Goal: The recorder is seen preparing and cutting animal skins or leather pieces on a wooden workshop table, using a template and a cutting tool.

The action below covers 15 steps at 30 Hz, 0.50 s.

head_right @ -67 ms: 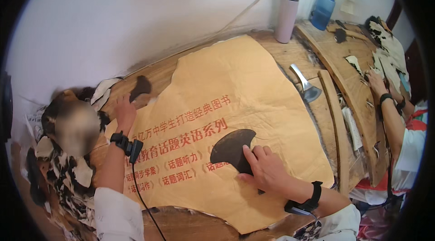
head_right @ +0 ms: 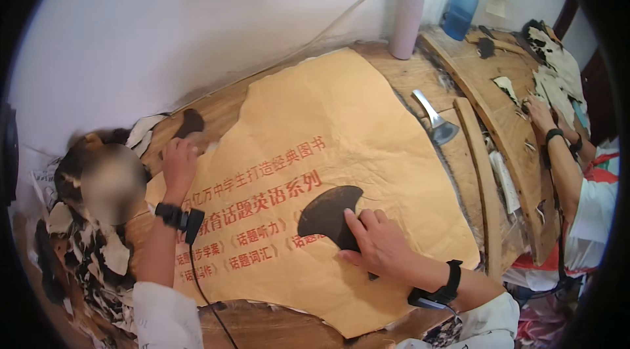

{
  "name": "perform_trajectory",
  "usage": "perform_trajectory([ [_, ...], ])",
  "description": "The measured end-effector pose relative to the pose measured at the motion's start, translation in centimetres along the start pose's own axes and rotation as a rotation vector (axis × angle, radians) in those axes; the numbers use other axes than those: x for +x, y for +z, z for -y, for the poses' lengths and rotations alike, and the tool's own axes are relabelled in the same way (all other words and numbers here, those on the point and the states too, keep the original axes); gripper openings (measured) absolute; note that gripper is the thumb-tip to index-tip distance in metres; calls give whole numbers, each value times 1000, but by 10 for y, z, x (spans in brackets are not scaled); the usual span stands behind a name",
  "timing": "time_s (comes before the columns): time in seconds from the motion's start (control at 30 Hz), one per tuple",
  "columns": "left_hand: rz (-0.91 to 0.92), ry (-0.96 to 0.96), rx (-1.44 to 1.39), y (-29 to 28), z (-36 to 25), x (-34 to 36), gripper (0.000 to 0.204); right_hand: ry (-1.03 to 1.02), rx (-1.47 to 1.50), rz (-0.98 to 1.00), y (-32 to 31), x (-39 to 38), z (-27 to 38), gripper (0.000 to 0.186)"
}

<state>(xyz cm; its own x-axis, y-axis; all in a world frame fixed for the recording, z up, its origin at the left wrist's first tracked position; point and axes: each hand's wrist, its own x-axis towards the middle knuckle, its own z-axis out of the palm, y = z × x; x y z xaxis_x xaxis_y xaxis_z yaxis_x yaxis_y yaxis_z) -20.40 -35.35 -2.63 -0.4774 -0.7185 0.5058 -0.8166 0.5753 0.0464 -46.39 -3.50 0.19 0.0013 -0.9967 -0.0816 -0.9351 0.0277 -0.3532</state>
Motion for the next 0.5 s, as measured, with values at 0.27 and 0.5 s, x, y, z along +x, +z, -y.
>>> perform_trajectory([
  [0.27, 577, 195, -466, -131, -83, -128, 37, 27, 72, -103, 11, -6, -8, 69],
  [0.5, 685, 518, -309, -155, -95, -157, 66, 7, 69, -124, 8, -12, -6, 70],
])
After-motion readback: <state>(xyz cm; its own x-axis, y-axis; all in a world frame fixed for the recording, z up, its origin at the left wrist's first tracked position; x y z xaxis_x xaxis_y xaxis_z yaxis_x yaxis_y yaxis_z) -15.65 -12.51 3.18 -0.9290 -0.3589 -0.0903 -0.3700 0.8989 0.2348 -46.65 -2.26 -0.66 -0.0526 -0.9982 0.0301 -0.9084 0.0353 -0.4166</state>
